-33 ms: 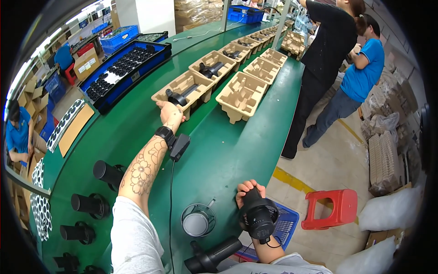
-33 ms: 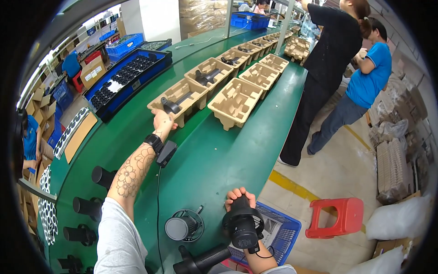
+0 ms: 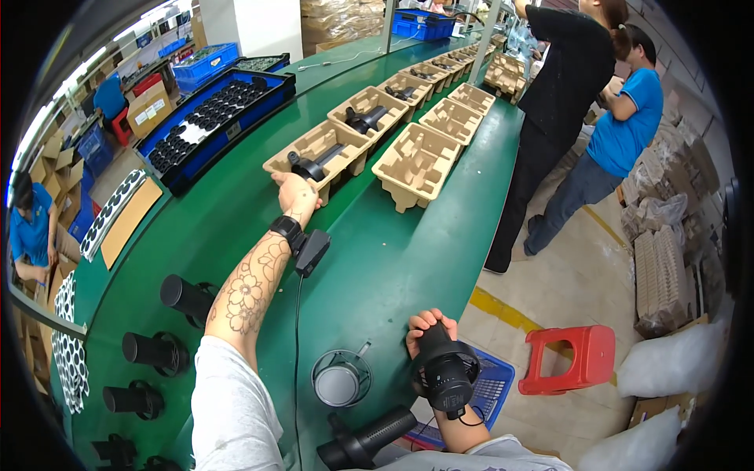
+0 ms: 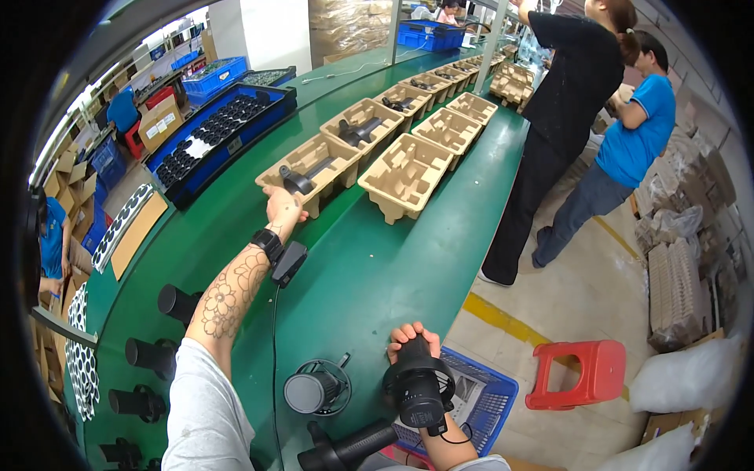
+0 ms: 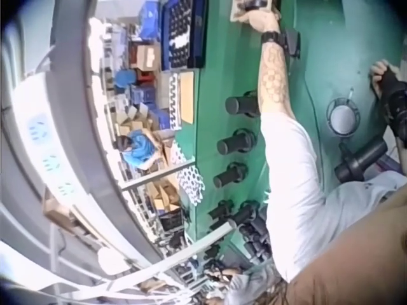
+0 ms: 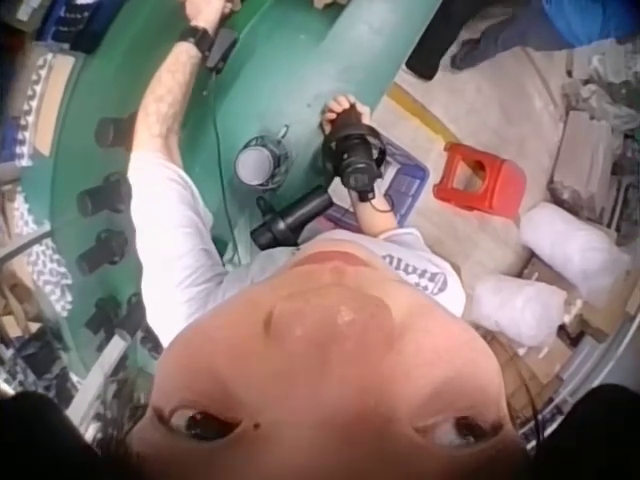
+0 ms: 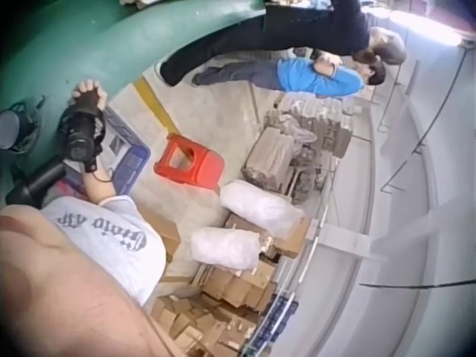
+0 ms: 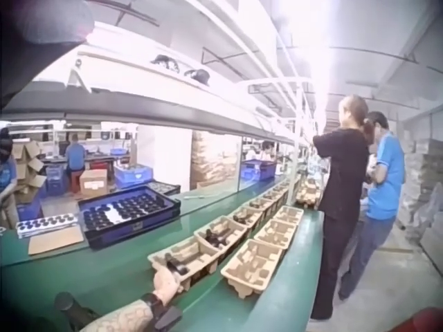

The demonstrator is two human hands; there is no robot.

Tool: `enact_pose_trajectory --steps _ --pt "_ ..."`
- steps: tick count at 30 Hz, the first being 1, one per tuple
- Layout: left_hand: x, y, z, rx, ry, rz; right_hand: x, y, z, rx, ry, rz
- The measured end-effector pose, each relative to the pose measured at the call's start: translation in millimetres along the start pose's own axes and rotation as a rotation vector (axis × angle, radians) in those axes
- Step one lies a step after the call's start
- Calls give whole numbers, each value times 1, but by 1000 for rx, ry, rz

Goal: The person picks up a microphone and a shock mount, fits the microphone into the mount, and rotates it before placing the assembly into a cardboard tray. This process is repeated multiple times with other microphones and mounts.

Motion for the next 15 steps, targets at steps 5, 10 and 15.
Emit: enact_pose_trajectory --steps 5,10,15 --pt "-8 30 -4 -118 -56 -22 2 0 6 -43 14 -22" --pt "-10 53 -10 -170 -141 52 4 -7 11 -17 14 -10" --pt "-14 78 -19 -149 4 105 8 -7 17 -51 11 -11"
Point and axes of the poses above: each hand's wrist, its own x-axis towards the middle knuckle, its own y-axis out of the palm, z = x × y, the point moved 2 cm from there along x, towards the middle knuckle, and after that the axes turned 9 degrees about y, right-handed, at the moved point
